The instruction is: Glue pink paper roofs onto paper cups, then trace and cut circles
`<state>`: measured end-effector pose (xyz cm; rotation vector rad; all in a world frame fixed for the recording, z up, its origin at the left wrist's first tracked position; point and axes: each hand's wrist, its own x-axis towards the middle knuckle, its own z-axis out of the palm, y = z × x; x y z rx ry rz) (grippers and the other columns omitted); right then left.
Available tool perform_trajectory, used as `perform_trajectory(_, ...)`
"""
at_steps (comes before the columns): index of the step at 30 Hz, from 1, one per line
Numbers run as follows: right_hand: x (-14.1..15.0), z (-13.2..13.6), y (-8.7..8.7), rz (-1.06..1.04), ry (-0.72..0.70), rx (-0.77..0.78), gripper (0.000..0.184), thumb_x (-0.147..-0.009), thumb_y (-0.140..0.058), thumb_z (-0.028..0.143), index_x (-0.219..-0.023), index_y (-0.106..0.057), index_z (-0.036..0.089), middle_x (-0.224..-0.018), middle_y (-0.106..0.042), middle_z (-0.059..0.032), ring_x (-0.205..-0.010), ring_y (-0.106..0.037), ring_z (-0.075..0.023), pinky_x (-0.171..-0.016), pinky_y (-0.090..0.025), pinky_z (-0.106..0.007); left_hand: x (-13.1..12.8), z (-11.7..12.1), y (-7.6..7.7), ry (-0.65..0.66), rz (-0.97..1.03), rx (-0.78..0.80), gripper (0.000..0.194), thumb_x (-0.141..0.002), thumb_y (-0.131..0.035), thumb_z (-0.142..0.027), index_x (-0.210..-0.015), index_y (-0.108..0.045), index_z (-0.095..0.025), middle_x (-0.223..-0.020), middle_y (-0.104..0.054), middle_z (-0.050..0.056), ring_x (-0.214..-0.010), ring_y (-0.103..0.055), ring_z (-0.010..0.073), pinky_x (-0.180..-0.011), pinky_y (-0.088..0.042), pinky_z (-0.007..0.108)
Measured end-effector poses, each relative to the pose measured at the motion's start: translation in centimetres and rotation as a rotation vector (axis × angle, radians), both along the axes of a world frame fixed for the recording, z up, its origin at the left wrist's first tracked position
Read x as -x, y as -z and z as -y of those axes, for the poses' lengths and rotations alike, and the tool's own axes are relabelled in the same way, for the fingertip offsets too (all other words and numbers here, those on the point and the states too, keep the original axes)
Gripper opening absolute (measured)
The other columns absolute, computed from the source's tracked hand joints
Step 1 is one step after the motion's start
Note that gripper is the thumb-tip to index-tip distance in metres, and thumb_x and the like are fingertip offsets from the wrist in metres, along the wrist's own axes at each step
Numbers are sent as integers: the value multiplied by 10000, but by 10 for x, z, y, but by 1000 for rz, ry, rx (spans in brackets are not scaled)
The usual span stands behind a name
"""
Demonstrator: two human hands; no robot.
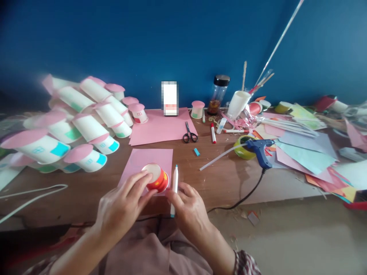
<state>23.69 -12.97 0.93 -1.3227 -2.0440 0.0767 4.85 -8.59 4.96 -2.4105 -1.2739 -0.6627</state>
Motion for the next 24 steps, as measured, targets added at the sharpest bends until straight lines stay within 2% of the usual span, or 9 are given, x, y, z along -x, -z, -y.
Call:
perform_trajectory(3, 2, 1, 9, 38, 9, -4, 287, -847, -469, 62, -1047, -628, 192, -911, -706, -84, -947, -605, -246, -735, -534, -363, -1, -1, 8, 11, 75, -41, 325, -845, -613, -301, -1151, -578, -197, -1107, -683, -5, -810, -672, 131, -676, -477, 246)
perform_trajectory(6, 1, 2, 14, 101, 33, -27, 322, -834, -445, 47, -1058, -628, 189, -974, -699, -107, -987, -596, -253, -763, -525, -378, -1, -3, 11, 12, 114, -17, 299, -856, -601, -302, -1138, -592, -205, -1112, -683, -17, -777, -666, 111, -648, -469, 239)
perform_trajectory(9, 1, 4, 15, 170, 52, -64, 299, -834, -442, 59, -1036, -628, 178, -966, -706, -107, -962, -600, -259, -751, -517, -377, -2, -2, 7, -9, 97, -8, 276, -857, -597, -277, -1126, -607, -214, -1113, -685, -30, -716, -656, 102, -602, -463, 245)
perform_trajectory(12, 2, 5, 16, 230, 46, -116, 297, -849, -421, 65, -1036, -619, 183, -921, -726, -68, -944, -608, -257, -746, -507, -370, -6, 4, 3, -68, 31, -26, 288, -851, -593, -235, -1138, -613, -211, -1130, -682, -32, -625, -634, 100, -526, -449, 270)
perform_trajectory(17, -8, 2, 25, 350, -68, -244, 247, -839, -466, 136, -1044, -604, 154, -923, -741, -62, -913, -628, -255, -727, -507, -347, -16, 13, 6, -149, 25, -82, 319, -828, -506, -101, -1113, -634, -169, -1167, -668, 18, -576, -611, 110, -487, -449, 290)
perform_trajectory(24, -21, 4, 35, 409, -75, -218, 292, -829, -533, 279, -1085, -588, 150, -919, -727, -131, -927, -646, -279, -711, -539, -368, -18, 11, 4, -147, 77, -15, 322, -841, -441, -179, -1089, -646, -182, -1110, -682, 59, -453, -519, 108, -389, -414, 285)
